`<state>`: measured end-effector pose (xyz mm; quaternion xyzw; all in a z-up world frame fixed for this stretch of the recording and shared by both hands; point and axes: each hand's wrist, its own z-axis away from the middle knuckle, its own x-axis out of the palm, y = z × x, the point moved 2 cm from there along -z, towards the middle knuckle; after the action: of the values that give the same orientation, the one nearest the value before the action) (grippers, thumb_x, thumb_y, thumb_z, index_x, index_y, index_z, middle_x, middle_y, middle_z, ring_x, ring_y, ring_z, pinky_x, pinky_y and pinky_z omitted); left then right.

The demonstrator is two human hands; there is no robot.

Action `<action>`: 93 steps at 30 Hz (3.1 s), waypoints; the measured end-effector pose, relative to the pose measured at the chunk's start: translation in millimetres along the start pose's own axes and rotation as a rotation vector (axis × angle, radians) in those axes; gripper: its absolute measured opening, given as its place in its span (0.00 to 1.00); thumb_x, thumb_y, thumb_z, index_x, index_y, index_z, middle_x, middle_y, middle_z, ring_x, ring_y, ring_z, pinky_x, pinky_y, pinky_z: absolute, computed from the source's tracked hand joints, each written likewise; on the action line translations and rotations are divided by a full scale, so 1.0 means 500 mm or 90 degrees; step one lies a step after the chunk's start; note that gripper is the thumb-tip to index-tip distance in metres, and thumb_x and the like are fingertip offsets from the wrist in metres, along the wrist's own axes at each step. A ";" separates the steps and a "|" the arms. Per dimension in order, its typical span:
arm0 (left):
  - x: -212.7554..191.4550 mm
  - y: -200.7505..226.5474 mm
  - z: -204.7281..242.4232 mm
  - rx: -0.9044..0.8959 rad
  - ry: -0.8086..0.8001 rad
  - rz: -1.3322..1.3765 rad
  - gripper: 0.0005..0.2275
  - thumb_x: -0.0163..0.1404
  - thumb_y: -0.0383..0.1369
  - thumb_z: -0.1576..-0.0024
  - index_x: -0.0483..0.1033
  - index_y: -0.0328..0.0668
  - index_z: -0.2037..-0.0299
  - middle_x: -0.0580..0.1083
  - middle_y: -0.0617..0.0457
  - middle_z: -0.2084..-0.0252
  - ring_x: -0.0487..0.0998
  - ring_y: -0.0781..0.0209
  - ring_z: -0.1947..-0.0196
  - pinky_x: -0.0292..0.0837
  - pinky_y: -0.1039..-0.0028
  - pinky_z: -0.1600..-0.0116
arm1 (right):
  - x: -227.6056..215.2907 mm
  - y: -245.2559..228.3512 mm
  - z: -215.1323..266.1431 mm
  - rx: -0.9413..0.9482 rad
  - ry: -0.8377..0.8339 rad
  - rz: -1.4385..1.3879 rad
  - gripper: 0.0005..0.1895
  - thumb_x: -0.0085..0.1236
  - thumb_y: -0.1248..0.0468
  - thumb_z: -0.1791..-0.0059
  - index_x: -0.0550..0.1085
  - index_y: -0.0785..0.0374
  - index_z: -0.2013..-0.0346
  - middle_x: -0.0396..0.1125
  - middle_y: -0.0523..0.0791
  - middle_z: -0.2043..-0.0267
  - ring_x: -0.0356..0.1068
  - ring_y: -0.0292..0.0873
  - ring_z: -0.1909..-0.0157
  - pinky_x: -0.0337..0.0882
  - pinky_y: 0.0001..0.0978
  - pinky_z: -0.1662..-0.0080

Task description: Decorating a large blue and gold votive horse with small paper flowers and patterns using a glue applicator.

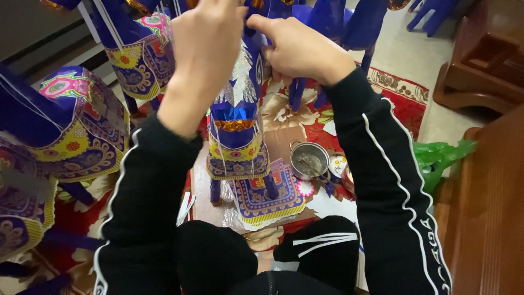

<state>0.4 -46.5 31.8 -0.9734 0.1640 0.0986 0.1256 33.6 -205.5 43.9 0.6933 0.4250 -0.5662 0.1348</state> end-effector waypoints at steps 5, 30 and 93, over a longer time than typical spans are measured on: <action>0.075 0.006 -0.006 0.009 -0.015 -0.089 0.06 0.56 0.27 0.54 0.78 0.44 0.67 0.74 0.51 0.77 0.72 0.59 0.86 0.64 0.76 0.81 | -0.024 -0.026 0.010 0.005 -0.025 -0.061 0.27 0.40 0.79 0.54 0.64 0.67 0.40 0.73 0.52 0.70 0.76 0.44 0.78 0.78 0.30 0.76; -0.134 -0.052 0.338 -0.360 0.075 0.209 0.20 0.42 0.18 0.32 0.57 0.48 0.33 0.62 0.52 0.31 0.65 0.51 0.30 0.61 0.61 0.24 | 0.150 0.192 0.330 0.186 0.098 -0.570 0.15 0.52 0.73 0.49 0.71 0.62 0.48 0.72 0.46 0.59 0.71 0.33 0.63 0.67 0.15 0.67; 0.000 0.434 0.990 -0.836 -0.945 0.640 0.15 0.49 0.34 0.40 0.76 0.36 0.46 0.76 0.32 0.50 0.76 0.35 0.48 0.70 0.52 0.43 | 0.900 0.451 0.589 0.515 -0.049 0.014 0.09 0.51 0.71 0.57 0.75 0.73 0.65 0.69 0.53 0.66 0.73 0.58 0.62 0.73 0.50 0.62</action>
<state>-148.8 -107.7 -484.1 -0.3726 0.3402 0.7642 -0.4018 2.2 -341.6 -522.2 0.6731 0.1552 -0.7118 -0.1268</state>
